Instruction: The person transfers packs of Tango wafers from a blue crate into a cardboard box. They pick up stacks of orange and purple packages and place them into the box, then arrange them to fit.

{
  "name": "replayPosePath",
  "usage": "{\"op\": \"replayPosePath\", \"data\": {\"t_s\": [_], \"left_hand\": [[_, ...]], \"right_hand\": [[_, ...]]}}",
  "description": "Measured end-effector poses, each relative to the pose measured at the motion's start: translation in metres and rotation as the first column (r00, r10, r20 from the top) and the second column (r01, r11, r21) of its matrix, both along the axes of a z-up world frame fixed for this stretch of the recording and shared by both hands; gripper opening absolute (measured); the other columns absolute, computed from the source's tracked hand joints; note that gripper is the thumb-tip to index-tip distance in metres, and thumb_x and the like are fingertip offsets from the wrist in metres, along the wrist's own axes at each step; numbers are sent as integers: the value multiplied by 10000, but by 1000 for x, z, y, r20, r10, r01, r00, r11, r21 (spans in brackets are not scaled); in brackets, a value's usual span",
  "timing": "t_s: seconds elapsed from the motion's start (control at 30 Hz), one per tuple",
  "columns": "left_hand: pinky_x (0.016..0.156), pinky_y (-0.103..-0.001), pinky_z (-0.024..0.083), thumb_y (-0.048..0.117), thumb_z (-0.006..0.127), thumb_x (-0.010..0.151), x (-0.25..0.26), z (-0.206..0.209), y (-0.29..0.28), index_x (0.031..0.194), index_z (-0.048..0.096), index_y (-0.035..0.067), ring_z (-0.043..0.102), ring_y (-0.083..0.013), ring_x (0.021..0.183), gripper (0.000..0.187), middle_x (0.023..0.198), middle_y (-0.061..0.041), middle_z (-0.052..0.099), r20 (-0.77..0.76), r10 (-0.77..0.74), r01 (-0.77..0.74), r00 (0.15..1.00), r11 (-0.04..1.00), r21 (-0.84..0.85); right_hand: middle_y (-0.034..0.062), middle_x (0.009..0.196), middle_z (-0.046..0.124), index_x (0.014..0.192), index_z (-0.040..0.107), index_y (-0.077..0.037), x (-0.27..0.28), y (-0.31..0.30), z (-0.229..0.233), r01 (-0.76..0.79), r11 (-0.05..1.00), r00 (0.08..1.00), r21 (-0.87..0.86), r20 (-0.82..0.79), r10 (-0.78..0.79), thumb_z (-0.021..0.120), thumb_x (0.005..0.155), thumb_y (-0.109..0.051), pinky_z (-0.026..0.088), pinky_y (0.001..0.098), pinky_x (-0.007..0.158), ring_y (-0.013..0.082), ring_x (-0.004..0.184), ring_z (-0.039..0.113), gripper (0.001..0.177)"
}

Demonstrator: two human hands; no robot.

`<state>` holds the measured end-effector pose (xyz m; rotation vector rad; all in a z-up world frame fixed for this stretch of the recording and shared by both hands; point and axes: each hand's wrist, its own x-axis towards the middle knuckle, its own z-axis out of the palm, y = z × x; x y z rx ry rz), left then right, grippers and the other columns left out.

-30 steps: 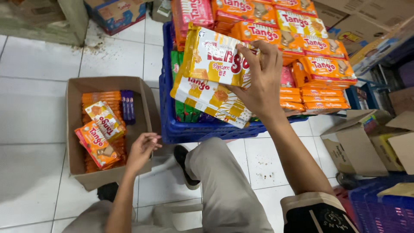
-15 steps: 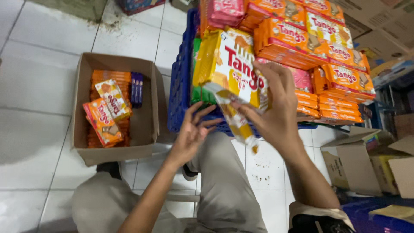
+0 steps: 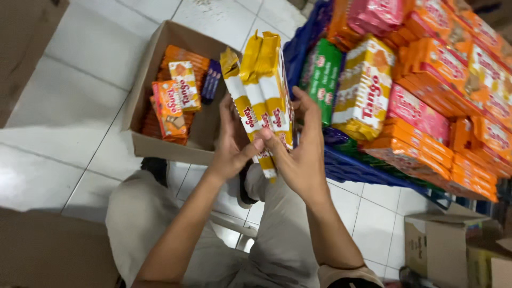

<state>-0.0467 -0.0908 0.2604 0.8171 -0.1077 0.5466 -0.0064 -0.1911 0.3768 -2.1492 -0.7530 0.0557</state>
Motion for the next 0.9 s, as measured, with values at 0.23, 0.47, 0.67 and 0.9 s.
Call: {"op": "replayPosePath", "data": {"t_s": [0.23, 0.47, 0.67, 0.9], "left_hand": [[1067, -402, 463, 205, 779, 884, 1, -90, 21, 1513, 218, 192, 543, -171, 1254, 843, 1368, -55, 543, -40, 32, -34, 999, 999, -39], [803, -405, 619, 420, 750, 884, -10, -109, 36, 1221, 524, 96, 731, -275, 868, 519, 981, -149, 693, -295, -249, 86, 922, 878, -471], [739, -393, 628, 364, 722, 890, -2, -117, 46, 1108, 606, 60, 749, -218, 811, 391, 904, -126, 722, -253, -217, 15, 943, 786, -618], [918, -435, 568, 275, 760, 855, -1, -173, 70, 1338, 459, 83, 685, -237, 958, 601, 1074, -138, 676, -310, -129, 88, 942, 986, -144]], "right_hand": [[293, 1181, 447, 1498, 331, -19, 9, 26, -53, -211, 967, 951, -142, -258, 170, 427, 1014, -467, 380, 609, 989, 544, 1121, 488, 667], [292, 1248, 447, 1524, 413, -102, 28, 8, -122, -255, 964, 872, -80, -450, 193, 200, 1067, -469, 381, 567, 1029, 485, 1219, 452, 624], [237, 1469, 398, 1528, 340, -98, 36, 6, -176, -92, 937, 543, 338, -772, 331, 406, 1034, -474, 425, 600, 1024, 389, 1362, 385, 625], [121, 1143, 646, 1363, 518, -40, 41, 14, -201, -123, 959, 494, 254, -823, 281, 591, 991, -334, 597, 370, 719, 200, 946, 660, 480]]}}
